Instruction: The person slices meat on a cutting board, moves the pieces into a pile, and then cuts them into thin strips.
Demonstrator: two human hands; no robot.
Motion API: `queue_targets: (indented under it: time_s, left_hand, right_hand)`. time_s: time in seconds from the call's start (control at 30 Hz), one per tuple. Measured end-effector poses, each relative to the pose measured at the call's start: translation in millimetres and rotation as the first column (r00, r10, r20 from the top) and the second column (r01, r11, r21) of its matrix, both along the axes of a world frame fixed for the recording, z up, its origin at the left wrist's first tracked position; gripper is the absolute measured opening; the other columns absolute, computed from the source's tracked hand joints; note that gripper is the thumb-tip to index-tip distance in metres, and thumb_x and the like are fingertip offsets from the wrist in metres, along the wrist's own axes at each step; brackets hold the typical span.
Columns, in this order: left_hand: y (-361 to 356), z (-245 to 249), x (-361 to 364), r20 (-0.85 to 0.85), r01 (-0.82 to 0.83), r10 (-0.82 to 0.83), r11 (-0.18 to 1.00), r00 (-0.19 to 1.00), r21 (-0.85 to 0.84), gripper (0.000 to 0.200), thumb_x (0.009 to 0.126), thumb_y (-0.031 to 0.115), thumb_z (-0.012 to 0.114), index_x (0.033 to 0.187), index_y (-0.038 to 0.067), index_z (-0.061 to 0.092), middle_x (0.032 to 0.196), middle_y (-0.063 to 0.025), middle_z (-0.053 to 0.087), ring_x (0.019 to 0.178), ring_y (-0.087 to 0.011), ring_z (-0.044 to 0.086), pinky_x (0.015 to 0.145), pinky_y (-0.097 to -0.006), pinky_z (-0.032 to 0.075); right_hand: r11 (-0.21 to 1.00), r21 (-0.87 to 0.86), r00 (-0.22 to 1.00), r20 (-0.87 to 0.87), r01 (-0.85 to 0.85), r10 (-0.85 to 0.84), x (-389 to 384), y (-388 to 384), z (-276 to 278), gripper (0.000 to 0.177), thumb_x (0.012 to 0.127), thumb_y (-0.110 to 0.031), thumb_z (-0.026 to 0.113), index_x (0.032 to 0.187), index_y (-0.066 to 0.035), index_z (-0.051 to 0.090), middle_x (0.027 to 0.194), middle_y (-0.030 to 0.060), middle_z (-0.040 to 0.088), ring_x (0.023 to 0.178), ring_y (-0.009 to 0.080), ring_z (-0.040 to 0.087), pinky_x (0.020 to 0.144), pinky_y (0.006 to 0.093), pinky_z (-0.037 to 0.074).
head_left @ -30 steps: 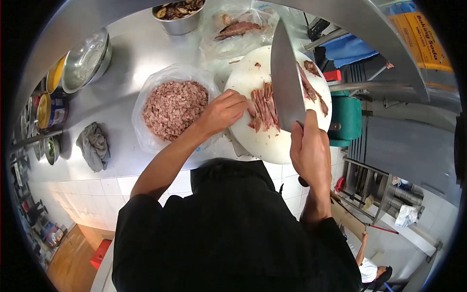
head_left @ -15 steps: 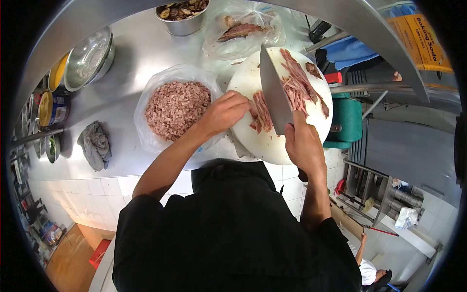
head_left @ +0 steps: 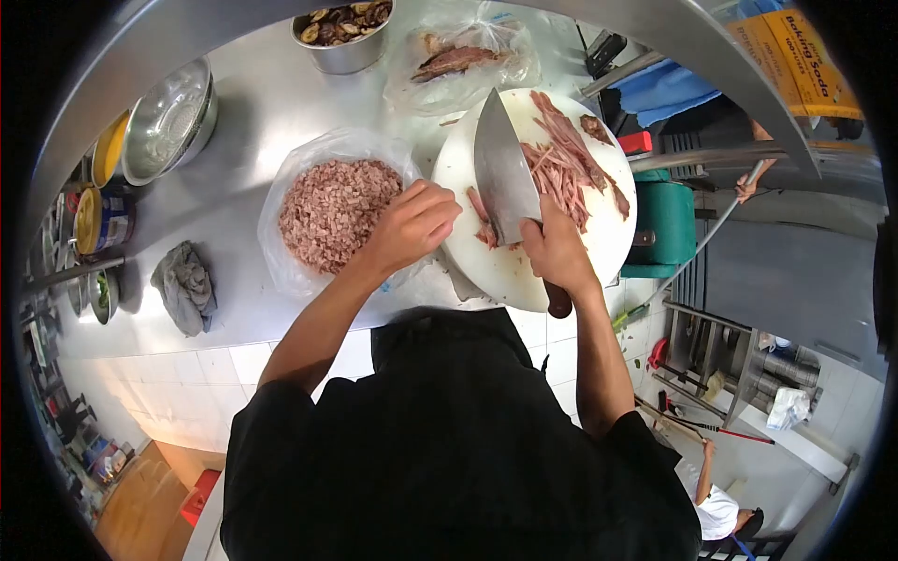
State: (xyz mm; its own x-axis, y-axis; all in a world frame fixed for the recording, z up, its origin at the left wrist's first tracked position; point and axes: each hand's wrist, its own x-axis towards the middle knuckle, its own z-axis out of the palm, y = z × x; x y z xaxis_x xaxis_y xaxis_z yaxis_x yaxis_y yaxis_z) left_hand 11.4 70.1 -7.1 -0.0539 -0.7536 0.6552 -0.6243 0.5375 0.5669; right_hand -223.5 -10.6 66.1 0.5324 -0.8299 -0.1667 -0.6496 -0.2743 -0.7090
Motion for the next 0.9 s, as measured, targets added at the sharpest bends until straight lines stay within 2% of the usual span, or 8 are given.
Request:
queue_targets:
  time_s: [0.13, 0.23, 0.33, 0.43, 0.57, 0.67, 0.8, 0.9]
  left_hand:
    - [-16.2, 4.6, -7.1, 0.073, 0.09, -0.094, 0.994, 0.993, 0.057, 0.029, 0.07, -0.007, 0.075, 0.098, 0.003, 0.07, 0.1, -0.0083, 0.068, 0.092, -0.0261, 0.064, 0.081, -0.0365, 0.055]
    - [-23.8, -1.3, -5.1, 0.123, 0.135, -0.144, 0.988, 0.982, 0.079, 0.028, 0.071, -0.003, 0.073, 0.097, 0.005, 0.069, 0.099, -0.0063, 0.067, 0.094, -0.0247, 0.062, 0.083, -0.035, 0.054]
    - [-26.2, -3.8, -3.1, 0.134, 0.146, -0.153, 0.987, 0.979, 0.06, 0.027, 0.071, -0.003, 0.074, 0.097, 0.004, 0.069, 0.1, -0.0063, 0.067, 0.094, -0.0249, 0.062, 0.083, -0.0357, 0.054]
    - [-24.7, -4.9, -5.6, 0.136, 0.145, -0.151, 0.988, 0.979, 0.056, 0.028, 0.071, -0.003, 0.074, 0.097, 0.003, 0.069, 0.101, -0.007, 0.068, 0.095, -0.0259, 0.063, 0.083, -0.0368, 0.054]
    - [-24.5, -3.4, -5.1, 0.105, 0.129, -0.135, 0.989, 0.985, 0.066, 0.024, 0.073, -0.003, 0.074, 0.096, 0.003, 0.069, 0.099, -0.0079, 0.068, 0.095, -0.027, 0.063, 0.082, -0.0372, 0.053]
    - [-16.3, 3.8, -1.8, 0.044, 0.062, -0.066, 0.994, 0.997, 0.089, 0.019, 0.075, -0.004, 0.075, 0.092, 0.002, 0.07, 0.096, -0.0086, 0.069, 0.093, -0.0281, 0.064, 0.082, -0.0377, 0.054]
    - [2.5, 9.0, 13.4, -0.069, -0.132, 0.136, 0.99, 0.988, 0.054, 0.018, 0.075, -0.006, 0.074, 0.091, 0.001, 0.071, 0.093, -0.0102, 0.07, 0.089, -0.0285, 0.065, 0.08, -0.038, 0.055]
    - [15.3, 10.4, 25.9, -0.122, -0.235, 0.244, 0.968, 0.962, 0.083, 0.018, 0.074, -0.007, 0.075, 0.089, 0.001, 0.071, 0.091, -0.0105, 0.07, 0.087, -0.0292, 0.066, 0.077, -0.0396, 0.054]
  right_hand:
    - [0.976, -0.211, 0.998, 0.009, -0.059, 0.063, -2.8, 9.4, -4.9, 0.02, 0.096, -0.009, 0.058, 0.103, 0.007, 0.049, 0.077, 0.0306, 0.061, 0.069, 0.053, 0.058, 0.067, 0.0537, 0.047]
    - [0.991, -0.129, 0.999, -0.031, -0.045, 0.041, -7.1, 16.4, 12.3, 0.02, 0.096, -0.009, 0.058, 0.102, 0.007, 0.048, 0.081, 0.0331, 0.062, 0.077, 0.0542, 0.061, 0.072, 0.0547, 0.047]
    - [0.988, -0.137, 0.989, -0.134, -0.074, 0.056, -14.2, 24.4, 25.1, 0.021, 0.094, -0.01, 0.059, 0.103, 0.005, 0.048, 0.08, 0.0356, 0.062, 0.079, 0.0565, 0.061, 0.074, 0.061, 0.047]
    - [0.996, -0.046, 0.947, -0.316, -0.082, 0.064, -5.4, 35.5, 47.1, 0.021, 0.094, -0.009, 0.057, 0.105, 0.006, 0.046, 0.075, 0.0352, 0.063, 0.076, 0.0559, 0.062, 0.072, 0.0613, 0.049]
    - [0.977, -0.209, 0.966, -0.259, -0.04, -0.016, 18.1, 39.6, 18.2, 0.02, 0.094, -0.007, 0.056, 0.103, 0.007, 0.046, 0.071, 0.0349, 0.062, 0.069, 0.0555, 0.063, 0.068, 0.0611, 0.05]
    - [0.975, -0.218, 0.992, -0.126, -0.042, 0.015, 8.2, 22.3, 23.9, 0.017, 0.094, -0.006, 0.056, 0.101, 0.007, 0.046, 0.068, 0.0338, 0.062, 0.068, 0.0548, 0.063, 0.066, 0.0614, 0.05]
    - [0.976, -0.207, 0.97, -0.242, -0.076, 0.024, 11.0, 40.7, 83.0, 0.017, 0.095, -0.005, 0.057, 0.101, 0.007, 0.047, 0.068, 0.0315, 0.062, 0.066, 0.0522, 0.064, 0.063, 0.0601, 0.049]
    - [0.984, -0.176, 0.972, -0.223, 0.04, -0.079, 22.7, 54.0, 117.3, 0.017, 0.096, -0.006, 0.057, 0.105, 0.006, 0.048, 0.072, 0.0321, 0.063, 0.071, 0.0536, 0.064, 0.066, 0.0602, 0.049]
